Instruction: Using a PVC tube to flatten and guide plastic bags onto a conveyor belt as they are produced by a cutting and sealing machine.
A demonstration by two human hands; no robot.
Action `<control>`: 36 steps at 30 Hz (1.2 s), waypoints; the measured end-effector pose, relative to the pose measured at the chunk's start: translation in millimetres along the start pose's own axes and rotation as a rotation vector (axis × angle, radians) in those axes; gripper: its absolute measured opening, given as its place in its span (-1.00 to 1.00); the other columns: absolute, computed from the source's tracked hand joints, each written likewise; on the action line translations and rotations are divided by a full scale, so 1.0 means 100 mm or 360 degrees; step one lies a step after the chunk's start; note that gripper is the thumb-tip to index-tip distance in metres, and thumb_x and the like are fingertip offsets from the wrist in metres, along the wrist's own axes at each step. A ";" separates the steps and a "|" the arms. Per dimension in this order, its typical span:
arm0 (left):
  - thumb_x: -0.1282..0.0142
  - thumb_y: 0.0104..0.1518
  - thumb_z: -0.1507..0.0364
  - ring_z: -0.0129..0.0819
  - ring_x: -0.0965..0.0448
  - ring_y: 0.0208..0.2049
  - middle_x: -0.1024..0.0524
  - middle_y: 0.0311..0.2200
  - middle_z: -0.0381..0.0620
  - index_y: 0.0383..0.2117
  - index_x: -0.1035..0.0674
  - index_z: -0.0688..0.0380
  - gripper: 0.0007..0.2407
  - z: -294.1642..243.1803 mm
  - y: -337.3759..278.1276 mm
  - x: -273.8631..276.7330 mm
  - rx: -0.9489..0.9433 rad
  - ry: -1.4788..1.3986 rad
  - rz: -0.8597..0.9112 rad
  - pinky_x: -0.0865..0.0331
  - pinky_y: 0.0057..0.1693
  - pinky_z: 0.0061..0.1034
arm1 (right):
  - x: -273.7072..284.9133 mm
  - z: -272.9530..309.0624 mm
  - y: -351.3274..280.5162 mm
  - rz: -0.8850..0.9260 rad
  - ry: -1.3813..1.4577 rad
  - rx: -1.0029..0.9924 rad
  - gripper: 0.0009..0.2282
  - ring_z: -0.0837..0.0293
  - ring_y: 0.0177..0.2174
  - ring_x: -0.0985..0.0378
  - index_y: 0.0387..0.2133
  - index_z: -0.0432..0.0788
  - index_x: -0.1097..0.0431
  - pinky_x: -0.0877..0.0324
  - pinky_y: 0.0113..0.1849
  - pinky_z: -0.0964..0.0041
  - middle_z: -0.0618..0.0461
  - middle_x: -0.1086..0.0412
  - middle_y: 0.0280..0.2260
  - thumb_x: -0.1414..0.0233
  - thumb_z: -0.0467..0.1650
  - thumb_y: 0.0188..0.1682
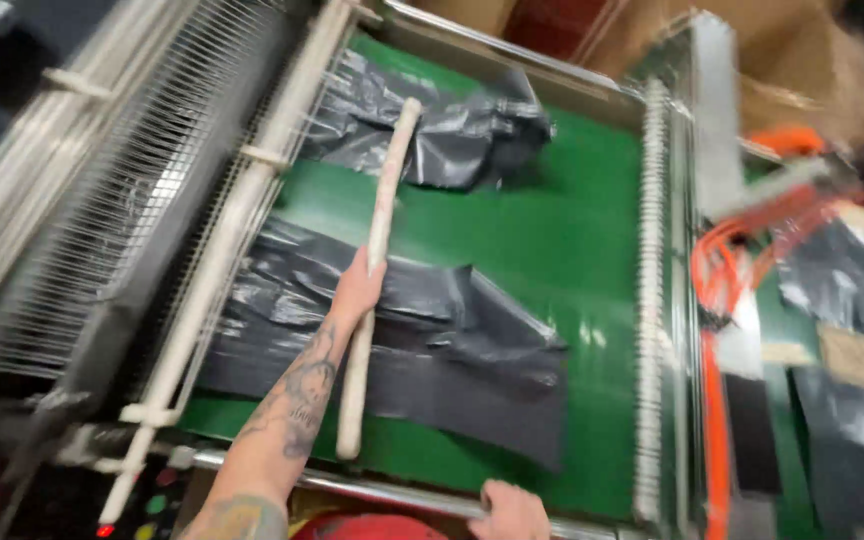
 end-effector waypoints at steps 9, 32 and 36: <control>0.07 0.14 0.25 -0.18 -0.50 -0.24 -0.55 -0.20 -0.06 0.00 -0.47 0.01 -0.68 -0.85 0.22 -2.58 -0.0199 -0.0505 0.0591 -0.34 -0.09 -0.30 | 0.07 0.06 0.06 -0.0365 0.0137 0.0013 -0.71 0.09 -0.35 -0.54 -0.50 0.15 -0.47 -0.39 -0.25 0.15 0.30 -0.52 -0.45 -0.23 -0.05 -0.39; -0.13 0.02 0.27 0.10 -0.61 -0.03 -0.60 -0.04 0.02 0.17 -0.42 -0.22 -0.51 0.62 -3.00 -0.03 -0.0269 0.0695 0.0013 -0.49 0.13 -0.09 | 0.37 0.24 0.69 -0.0687 0.0066 0.0508 -0.27 -0.04 0.29 -0.16 0.29 -0.05 -0.10 -0.21 0.18 -0.09 -0.07 -0.09 0.29 0.02 0.12 -0.02; -0.06 0.03 0.30 0.05 -0.65 -0.16 -0.61 -0.17 -0.02 0.12 -0.47 -0.17 -0.57 0.65 -3.28 -0.10 -0.0272 0.0717 -0.0536 -0.54 0.01 -0.11 | 0.19 0.27 0.88 -0.0722 -0.0152 0.0457 -0.25 0.02 0.32 -0.12 0.30 0.04 -0.10 -0.22 0.18 -0.10 0.01 -0.10 0.31 -0.01 0.14 -0.09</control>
Point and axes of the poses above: each hand's wrist, its own y-axis towards the middle knuckle, its own x-axis out of the back of the hand, z = x × y, the point moved 10 cm from there along y, towards the middle knuckle
